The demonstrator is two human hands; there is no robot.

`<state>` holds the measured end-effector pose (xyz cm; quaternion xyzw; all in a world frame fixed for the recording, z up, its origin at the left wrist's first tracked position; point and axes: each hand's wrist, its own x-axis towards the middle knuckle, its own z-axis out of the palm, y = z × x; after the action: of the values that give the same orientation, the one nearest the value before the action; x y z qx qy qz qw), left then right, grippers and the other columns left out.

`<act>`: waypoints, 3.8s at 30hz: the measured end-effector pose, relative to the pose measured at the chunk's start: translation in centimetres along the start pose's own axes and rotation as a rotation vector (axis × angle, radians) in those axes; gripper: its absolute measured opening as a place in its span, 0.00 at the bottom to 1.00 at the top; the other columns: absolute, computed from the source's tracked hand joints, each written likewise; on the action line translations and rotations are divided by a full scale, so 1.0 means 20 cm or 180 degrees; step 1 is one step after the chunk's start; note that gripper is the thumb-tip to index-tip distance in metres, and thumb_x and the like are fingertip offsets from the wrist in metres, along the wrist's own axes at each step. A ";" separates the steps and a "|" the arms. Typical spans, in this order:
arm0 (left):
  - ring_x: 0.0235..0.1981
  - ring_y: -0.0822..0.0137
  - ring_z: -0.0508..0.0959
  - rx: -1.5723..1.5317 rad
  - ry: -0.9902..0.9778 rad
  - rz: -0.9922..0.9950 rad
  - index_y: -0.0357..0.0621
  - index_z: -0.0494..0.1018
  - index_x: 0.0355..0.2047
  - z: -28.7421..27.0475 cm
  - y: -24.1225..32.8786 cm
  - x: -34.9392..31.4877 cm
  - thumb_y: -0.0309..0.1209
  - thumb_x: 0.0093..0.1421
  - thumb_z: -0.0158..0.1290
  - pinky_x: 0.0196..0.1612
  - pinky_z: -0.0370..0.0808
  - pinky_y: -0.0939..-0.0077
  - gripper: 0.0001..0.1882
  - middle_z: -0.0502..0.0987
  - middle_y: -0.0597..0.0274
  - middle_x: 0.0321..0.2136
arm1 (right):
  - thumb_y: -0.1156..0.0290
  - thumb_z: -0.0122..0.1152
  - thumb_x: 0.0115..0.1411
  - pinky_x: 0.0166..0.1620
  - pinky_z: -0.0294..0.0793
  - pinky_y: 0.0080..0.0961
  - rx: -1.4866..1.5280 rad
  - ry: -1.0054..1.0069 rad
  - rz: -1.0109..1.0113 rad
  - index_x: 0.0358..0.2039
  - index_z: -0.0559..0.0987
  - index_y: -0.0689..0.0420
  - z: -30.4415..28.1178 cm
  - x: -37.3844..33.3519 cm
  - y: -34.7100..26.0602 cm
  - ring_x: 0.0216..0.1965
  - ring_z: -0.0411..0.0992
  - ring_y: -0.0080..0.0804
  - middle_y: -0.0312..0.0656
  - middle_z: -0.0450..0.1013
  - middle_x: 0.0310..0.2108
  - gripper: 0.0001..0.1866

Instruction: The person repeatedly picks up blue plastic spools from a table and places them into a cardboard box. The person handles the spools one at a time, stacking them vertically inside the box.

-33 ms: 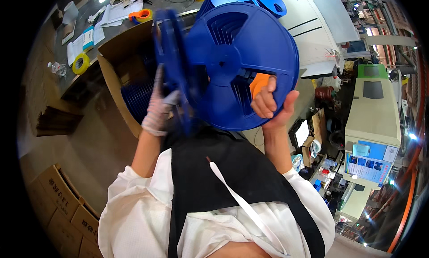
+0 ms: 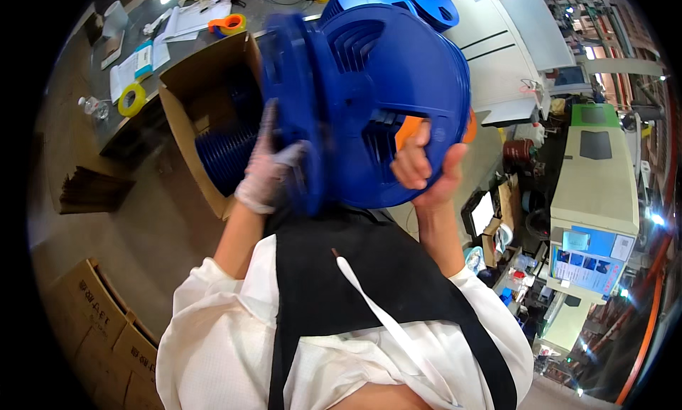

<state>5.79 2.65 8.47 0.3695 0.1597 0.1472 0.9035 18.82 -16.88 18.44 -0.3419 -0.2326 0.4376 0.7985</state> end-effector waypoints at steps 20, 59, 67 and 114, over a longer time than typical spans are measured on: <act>0.60 0.51 0.63 -0.3459 -0.1385 -0.0437 0.41 0.64 0.53 -0.23 0.01 -0.02 0.52 0.52 0.58 0.61 0.63 0.46 0.36 0.68 0.51 0.51 | 0.68 0.54 0.63 0.40 0.80 0.34 -0.1401 0.2783 0.0131 0.47 0.70 0.67 -0.09 0.01 0.00 0.38 0.77 0.42 0.55 0.75 0.41 0.17; 0.51 0.56 0.74 0.0264 0.0061 0.0057 0.36 0.60 0.58 -0.14 -0.01 0.05 0.34 0.57 0.54 0.57 0.71 0.61 0.30 0.73 0.48 0.49 | 0.68 0.53 0.61 0.50 0.75 0.38 -0.1643 0.1064 -0.0145 0.55 0.65 0.69 0.18 0.10 0.19 0.47 0.74 0.48 0.58 0.71 0.50 0.25; 0.49 0.56 0.75 -0.0956 -0.0554 -0.0355 0.36 0.62 0.57 0.01 -0.11 0.11 0.33 0.57 0.55 0.56 0.72 0.61 0.29 0.74 0.49 0.48 | 0.67 0.63 0.58 0.46 0.73 0.25 -0.3778 -0.0007 0.0107 0.51 0.69 0.63 0.36 0.11 0.31 0.42 0.76 0.31 0.43 0.76 0.41 0.23; 0.63 0.56 0.59 -0.1460 0.2140 -0.1215 0.48 0.61 0.61 -1.98 -0.73 0.93 0.58 0.57 0.47 0.66 0.54 0.60 0.38 0.61 0.54 0.60 | 0.54 0.39 0.70 0.35 0.76 0.23 -0.1423 0.3757 0.1561 0.56 0.66 0.63 -0.42 0.18 0.59 0.30 0.75 0.29 0.43 0.74 0.31 0.26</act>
<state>9.06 24.30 -32.01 0.0553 0.4729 0.1213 0.8710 19.99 -12.23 4.33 -0.7233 0.2418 0.2874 0.5794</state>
